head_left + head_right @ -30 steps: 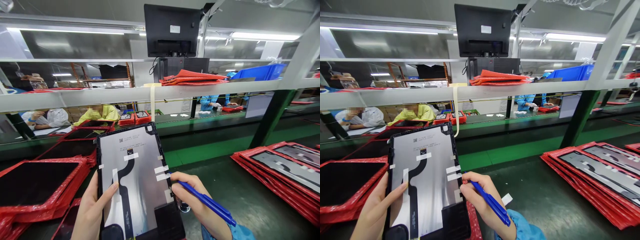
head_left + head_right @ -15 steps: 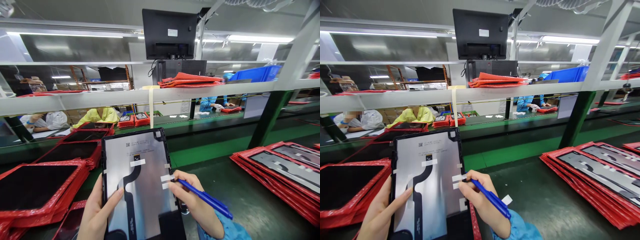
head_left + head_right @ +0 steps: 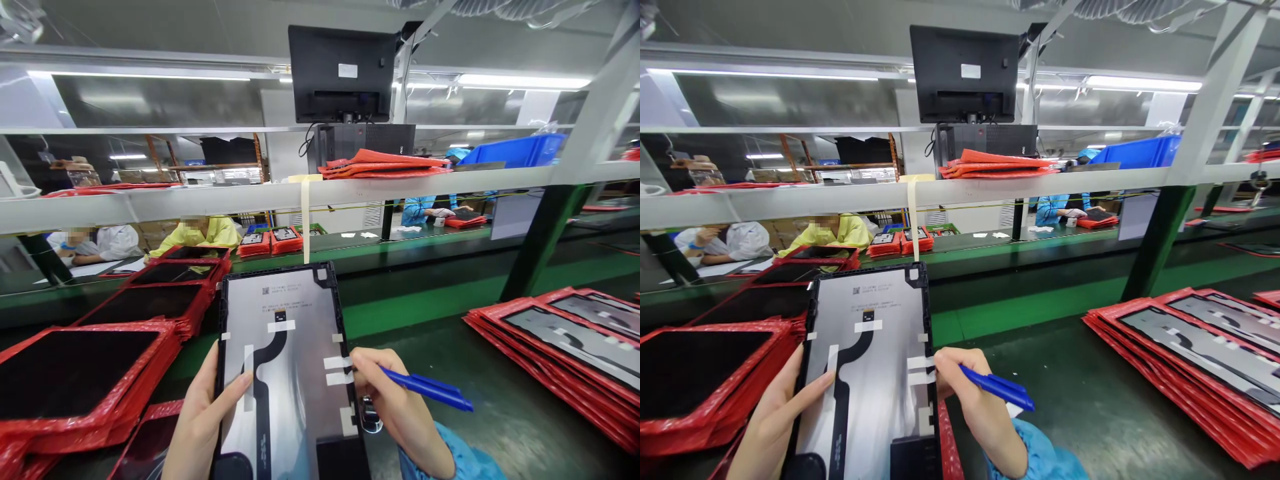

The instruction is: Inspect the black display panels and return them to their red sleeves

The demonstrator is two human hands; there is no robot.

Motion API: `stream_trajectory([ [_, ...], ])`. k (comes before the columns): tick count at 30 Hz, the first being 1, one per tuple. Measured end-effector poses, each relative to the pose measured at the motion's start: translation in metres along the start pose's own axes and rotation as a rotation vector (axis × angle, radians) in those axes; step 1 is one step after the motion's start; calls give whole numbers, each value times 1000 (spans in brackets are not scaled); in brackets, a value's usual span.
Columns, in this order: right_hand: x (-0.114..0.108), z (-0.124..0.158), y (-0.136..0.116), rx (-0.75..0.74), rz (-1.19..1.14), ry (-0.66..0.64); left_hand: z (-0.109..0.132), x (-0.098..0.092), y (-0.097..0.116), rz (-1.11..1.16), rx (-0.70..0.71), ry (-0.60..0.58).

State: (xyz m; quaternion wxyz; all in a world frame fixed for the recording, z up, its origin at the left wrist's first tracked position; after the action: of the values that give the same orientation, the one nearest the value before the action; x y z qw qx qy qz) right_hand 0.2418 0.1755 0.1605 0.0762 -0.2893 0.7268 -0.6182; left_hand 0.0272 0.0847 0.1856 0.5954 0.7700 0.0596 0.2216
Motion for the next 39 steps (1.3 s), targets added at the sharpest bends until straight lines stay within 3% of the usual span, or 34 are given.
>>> stream_trajectory([
  [6,10,-3,-12,-62,51,-83,-3,-3,-5,-30,-8,-22],
  [10,-5,-3,-3,-36,-1,76,-5,2,-2,4,24,-42],
  [13,-9,-2,-6,-52,95,106,-4,7,5,30,60,-57],
  [15,-6,-3,-9,-54,122,82,-4,9,8,32,80,-60],
  [20,6,-17,-2,18,-69,-91,0,2,6,-27,144,-31],
  [23,4,-21,-5,-34,-110,-96,3,-5,18,-319,323,-17],
  [24,6,-21,-4,-40,-176,-123,6,1,26,-475,439,-81],
  [27,29,-13,2,46,-439,-311,26,37,38,-924,830,-416],
  [29,41,-6,4,121,-509,-366,36,50,35,-1068,959,-574],
  [36,40,1,8,174,-583,-268,41,59,39,-1165,943,-676],
  [39,41,5,17,137,-578,-278,58,69,42,-1037,975,-723],
])
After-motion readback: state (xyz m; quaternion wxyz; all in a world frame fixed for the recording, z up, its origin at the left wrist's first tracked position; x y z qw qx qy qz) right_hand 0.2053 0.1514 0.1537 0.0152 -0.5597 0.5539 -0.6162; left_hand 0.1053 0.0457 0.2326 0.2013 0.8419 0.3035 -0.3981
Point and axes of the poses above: each hand's wrist, its own z-axis away from the middle knuckle, its own x-axis out of the palm, y = z × x, the point moved 9 cm from there along -z, towards the middle knuckle, and after that the axes turned 11 degrees about -y, right-handed, at the moved point
